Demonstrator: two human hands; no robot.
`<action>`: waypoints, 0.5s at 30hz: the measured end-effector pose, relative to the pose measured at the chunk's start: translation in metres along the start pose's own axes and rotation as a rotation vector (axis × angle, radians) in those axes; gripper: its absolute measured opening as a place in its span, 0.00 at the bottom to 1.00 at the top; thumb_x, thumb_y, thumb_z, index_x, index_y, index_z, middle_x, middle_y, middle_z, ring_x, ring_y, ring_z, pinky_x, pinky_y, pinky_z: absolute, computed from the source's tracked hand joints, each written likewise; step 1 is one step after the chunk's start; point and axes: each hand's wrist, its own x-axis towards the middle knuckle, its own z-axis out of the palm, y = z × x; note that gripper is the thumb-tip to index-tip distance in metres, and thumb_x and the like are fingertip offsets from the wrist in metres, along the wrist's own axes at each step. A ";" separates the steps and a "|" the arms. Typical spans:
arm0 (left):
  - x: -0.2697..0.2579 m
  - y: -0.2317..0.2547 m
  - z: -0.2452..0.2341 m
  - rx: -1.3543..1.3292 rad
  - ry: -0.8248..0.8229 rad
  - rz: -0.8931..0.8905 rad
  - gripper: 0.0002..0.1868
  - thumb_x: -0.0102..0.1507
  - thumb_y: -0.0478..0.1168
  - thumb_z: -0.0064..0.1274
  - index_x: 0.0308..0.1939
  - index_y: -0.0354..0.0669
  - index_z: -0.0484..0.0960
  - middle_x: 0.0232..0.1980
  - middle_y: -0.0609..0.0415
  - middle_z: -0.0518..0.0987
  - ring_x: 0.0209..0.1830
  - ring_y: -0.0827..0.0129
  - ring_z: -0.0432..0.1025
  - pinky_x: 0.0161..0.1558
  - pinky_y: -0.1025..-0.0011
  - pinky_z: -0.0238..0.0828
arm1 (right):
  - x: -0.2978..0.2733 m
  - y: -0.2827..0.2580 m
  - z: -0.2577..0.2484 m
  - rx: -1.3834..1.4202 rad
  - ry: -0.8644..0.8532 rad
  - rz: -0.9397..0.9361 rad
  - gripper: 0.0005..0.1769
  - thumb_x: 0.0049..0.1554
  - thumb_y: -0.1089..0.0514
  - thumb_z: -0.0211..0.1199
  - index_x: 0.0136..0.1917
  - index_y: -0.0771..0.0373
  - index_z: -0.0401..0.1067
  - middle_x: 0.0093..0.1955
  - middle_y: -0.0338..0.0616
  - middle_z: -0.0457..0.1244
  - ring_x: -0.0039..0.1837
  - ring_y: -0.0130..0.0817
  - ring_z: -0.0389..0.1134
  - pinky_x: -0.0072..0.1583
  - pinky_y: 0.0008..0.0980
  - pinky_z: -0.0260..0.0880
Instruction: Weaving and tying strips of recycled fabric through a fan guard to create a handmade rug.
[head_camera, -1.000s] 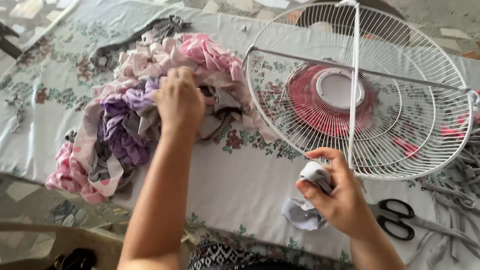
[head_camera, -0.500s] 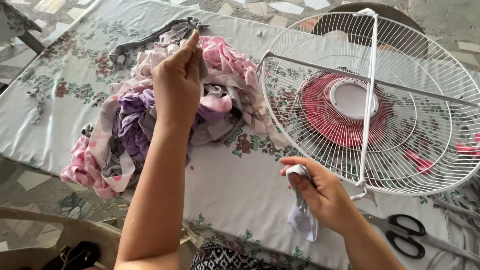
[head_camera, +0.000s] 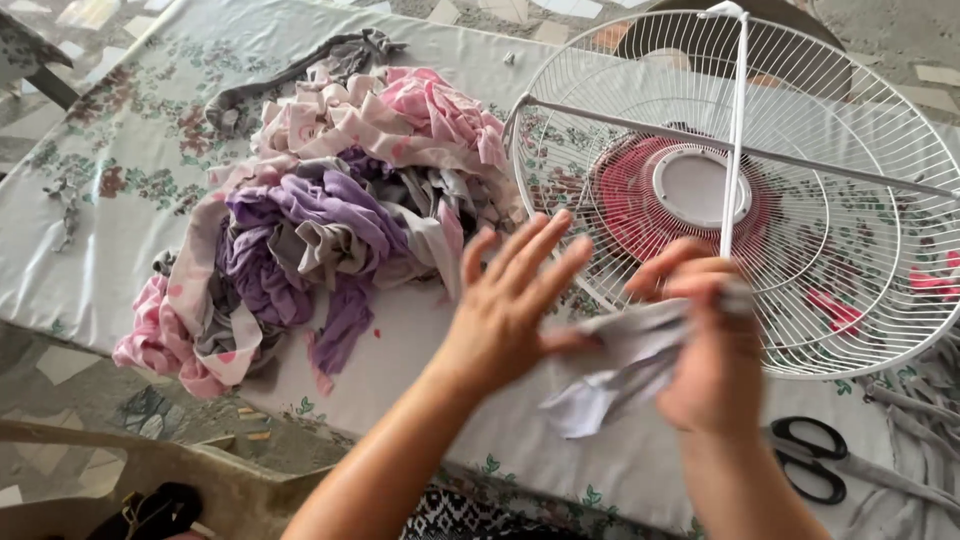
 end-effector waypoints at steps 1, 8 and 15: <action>-0.003 -0.016 0.003 0.074 -0.083 -0.045 0.40 0.61 0.59 0.59 0.75 0.59 0.66 0.69 0.59 0.76 0.74 0.62 0.64 0.74 0.47 0.42 | 0.005 -0.017 -0.002 0.101 -0.003 -0.088 0.21 0.65 0.37 0.53 0.42 0.52 0.57 0.66 0.53 0.60 0.69 0.40 0.66 0.68 0.38 0.74; -0.020 -0.085 -0.024 0.404 0.217 -0.250 0.09 0.67 0.51 0.54 0.51 0.70 0.82 0.48 0.72 0.81 0.45 0.66 0.73 0.46 0.65 0.62 | 0.009 -0.006 -0.017 -0.138 -0.275 -0.007 0.17 0.62 0.52 0.58 0.57 0.67 0.65 0.32 0.51 0.66 0.38 0.33 0.72 0.43 0.30 0.75; -0.022 -0.082 -0.052 0.406 0.034 -0.476 0.07 0.60 0.53 0.65 0.40 0.70 0.84 0.44 0.72 0.78 0.45 0.66 0.73 0.46 0.64 0.66 | -0.001 0.127 0.059 -0.832 -0.631 0.078 0.28 0.51 0.52 0.71 0.63 0.61 0.71 0.60 0.56 0.64 0.58 0.64 0.70 0.59 0.58 0.72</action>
